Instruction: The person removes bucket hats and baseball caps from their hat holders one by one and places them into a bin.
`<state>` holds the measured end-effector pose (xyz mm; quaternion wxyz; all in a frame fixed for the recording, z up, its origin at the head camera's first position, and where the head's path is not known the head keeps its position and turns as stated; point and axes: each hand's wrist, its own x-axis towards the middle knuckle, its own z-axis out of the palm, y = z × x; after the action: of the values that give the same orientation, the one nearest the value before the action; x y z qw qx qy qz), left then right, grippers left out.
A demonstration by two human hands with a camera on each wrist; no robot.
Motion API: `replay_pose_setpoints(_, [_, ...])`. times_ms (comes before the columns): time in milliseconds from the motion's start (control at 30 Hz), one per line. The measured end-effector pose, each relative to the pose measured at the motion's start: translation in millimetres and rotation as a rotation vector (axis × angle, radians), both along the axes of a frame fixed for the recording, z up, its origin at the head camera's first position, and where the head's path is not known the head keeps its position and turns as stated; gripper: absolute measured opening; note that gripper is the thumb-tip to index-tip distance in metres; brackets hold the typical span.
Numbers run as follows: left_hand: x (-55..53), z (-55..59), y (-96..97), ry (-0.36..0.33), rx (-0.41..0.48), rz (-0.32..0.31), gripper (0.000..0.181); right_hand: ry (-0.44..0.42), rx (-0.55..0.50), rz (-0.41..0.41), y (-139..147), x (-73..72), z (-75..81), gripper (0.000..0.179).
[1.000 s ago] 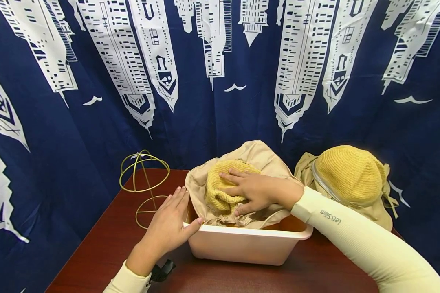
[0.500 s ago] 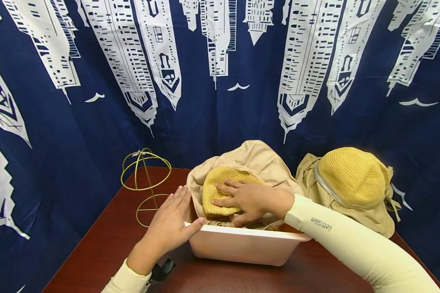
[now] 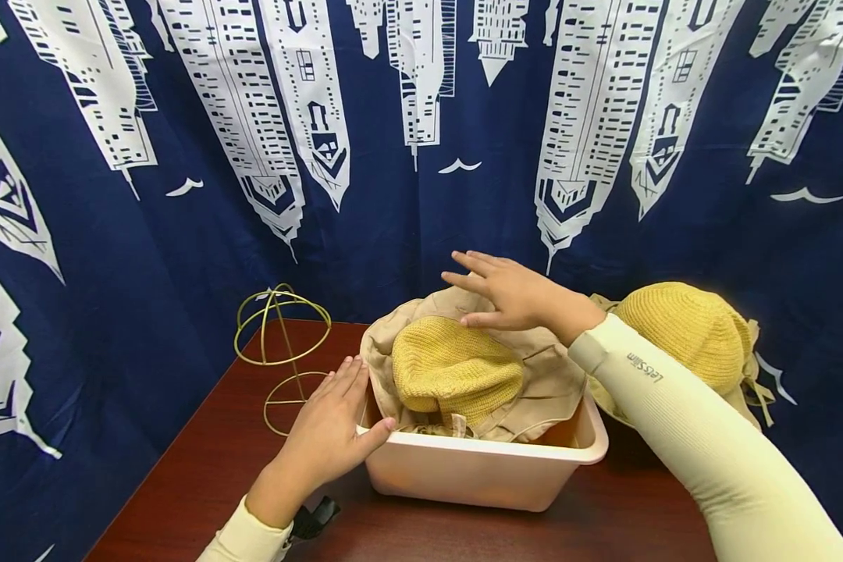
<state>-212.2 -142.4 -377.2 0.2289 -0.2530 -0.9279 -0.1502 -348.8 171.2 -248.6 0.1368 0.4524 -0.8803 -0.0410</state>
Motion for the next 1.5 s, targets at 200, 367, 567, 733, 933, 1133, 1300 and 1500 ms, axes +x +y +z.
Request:
replay_pose_setpoints(200, [-0.3,-2.4,0.7,-0.010,-0.001,-0.001,0.085,-0.188,-0.120,-0.119,14.6,-38.3,-13.1,0.078])
replay_pose_setpoints(367, [-1.4,-3.9,-0.2,0.005,-0.009,-0.008,0.085,-0.314,-0.168,-0.090,9.5,-45.3,-25.1,0.078])
replay_pose_setpoints(567, [-2.1,-0.3,-1.1,0.007,-0.018,-0.004,0.085,-0.298,-0.081,-0.009,-5.9,-20.7,-26.9,0.081])
replay_pose_setpoints(733, [-1.8,0.3,-0.6,0.004,-0.012,-0.002,0.085,-0.300,-0.024,0.099,-19.4,2.9,-36.4,0.084])
replay_pose_setpoints(933, [-1.5,-0.4,-1.0,0.004,-0.006,-0.001,0.084,-0.293,0.039,0.212,-33.0,16.6,-51.9,0.085])
replay_pose_setpoints(1133, [-0.8,-0.6,-0.8,-0.004,-0.011,0.007,0.085,-0.188,0.154,0.174,-40.1,22.8,-68.1,0.090])
replay_pose_setpoints(1300, [-0.3,-0.6,-1.1,-0.011,-0.020,0.016,0.085,-0.144,0.194,0.172,-43.7,28.3,-80.0,0.091])
replay_pose_setpoints(1500, [-1.4,0.6,-0.6,0.002,-0.025,0.010,0.084,-0.256,0.201,0.146,-44.9,31.8,-87.9,0.088])
